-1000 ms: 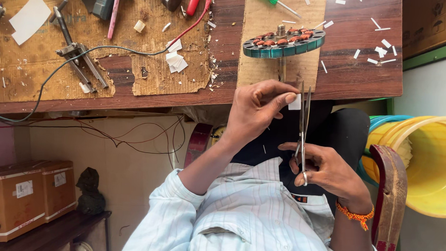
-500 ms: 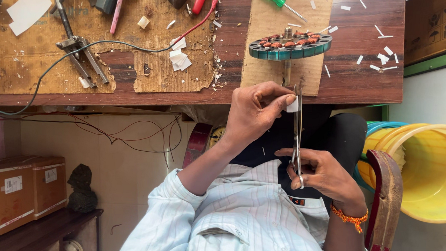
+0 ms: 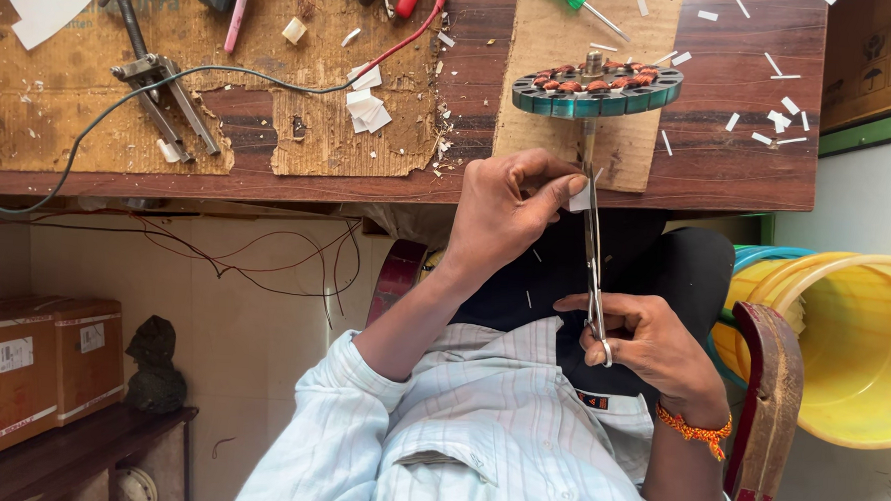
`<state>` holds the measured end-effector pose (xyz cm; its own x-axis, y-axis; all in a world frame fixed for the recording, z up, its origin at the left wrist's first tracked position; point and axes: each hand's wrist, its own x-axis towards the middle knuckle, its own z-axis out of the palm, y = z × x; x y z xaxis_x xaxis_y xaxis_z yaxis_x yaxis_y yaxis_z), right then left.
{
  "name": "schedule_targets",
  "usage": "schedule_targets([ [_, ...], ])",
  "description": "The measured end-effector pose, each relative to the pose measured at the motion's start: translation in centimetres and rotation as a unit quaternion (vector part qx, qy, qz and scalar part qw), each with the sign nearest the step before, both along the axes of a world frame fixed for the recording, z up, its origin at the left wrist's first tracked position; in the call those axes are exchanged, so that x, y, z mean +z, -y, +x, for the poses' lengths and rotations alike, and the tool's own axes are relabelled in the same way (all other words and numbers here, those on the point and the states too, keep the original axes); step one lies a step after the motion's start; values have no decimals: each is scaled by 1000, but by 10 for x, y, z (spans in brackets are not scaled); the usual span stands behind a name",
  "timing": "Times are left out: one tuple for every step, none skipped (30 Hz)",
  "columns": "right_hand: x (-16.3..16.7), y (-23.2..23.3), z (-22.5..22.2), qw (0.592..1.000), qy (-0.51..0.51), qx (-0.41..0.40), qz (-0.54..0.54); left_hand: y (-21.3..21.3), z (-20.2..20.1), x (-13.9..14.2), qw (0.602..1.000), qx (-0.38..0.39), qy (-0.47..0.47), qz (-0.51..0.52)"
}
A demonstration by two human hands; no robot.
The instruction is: The person repeatedly cuts small white insulating pieces with scissors, folds them, and inserts them into slots of a motor stator. They use a green screwdriver to press the pieces into place. The work continues in a repetitive cycle throughout the clip.
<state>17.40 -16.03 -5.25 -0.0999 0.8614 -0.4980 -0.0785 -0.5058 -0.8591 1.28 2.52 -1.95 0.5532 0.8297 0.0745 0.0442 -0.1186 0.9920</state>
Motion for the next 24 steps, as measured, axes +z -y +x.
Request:
schedule_targets([
  [0,-1,-1,1000,4,-2,-1,-1,0,-1,1000,1,-6,-3],
  [-1,-1,-2,1000,8,-4,-2,-2,0,-3,1000,0,1,-11],
  [-1,-1,-2,1000,11,-6,-2,-3,0,-4,1000,0,7,-19],
  [-2,-2,-2,1000,13,-7,-3,-3,0,-5,1000,-1,14,-27],
  [-3,-1,-2,1000,14,-8,-3,-4,0,-6,999,-1,13,-35],
  [-4,-1,-1,1000,16,-9,-4,-5,0,-7,999,-1,11,-43],
  [-6,0,-1,1000,18,-6,1,-5,0,-8,999,-1,10,-52],
  [-8,1,1,1000,19,-3,7,-5,-1,-8,998,-3,14,-59],
  [-11,2,2,1000,21,0,13,-5,-1,-9,998,-5,18,-65],
  [-14,3,4,1000,25,3,4,-6,-1,-9,997,-8,23,-71],
  [-17,6,7,1000,28,6,-5,-6,-1,-10,997,-10,21,-73],
  [-19,9,10,999,32,8,-15,-6,-1,-10,997,-12,18,-77],
  [-19,13,13,999,38,10,-24,-5,-1,-10,997,-14,16,-79],
  [-19,18,16,998,44,11,-31,-4,-1,-10,997,-10,15,-74],
  [-19,21,20,998,51,12,-38,-2,0,-10,998,-6,14,-67],
  [-16,24,24,999,39,-12,-10,0,0,-10,998,-1,14,-60],
  [-12,28,28,999,28,-35,17,1,1,-10,996,-4,16,-83],
  [-8,31,31,997,17,-58,44,3,2,-10,994,-7,18,-107],
  [-4,30,32,996,19,-58,65,3,3,-10,991,-11,20,-130],
  [1,29,33,994,22,-59,86,4,4,-11,990,-21,36,-133],
  [6,27,34,992,24,-60,107,5,5,-12,989,-33,51,-136],
  [10,24,33,989,70,-18,129,5,6,-13,987,-46,66,-140],
  [13,18,32,981,117,24,150,6,7,-13,984,-56,74,-154],
  [15,13,29,970,163,68,170,8,8,-14,980,-66,83,-169],
])
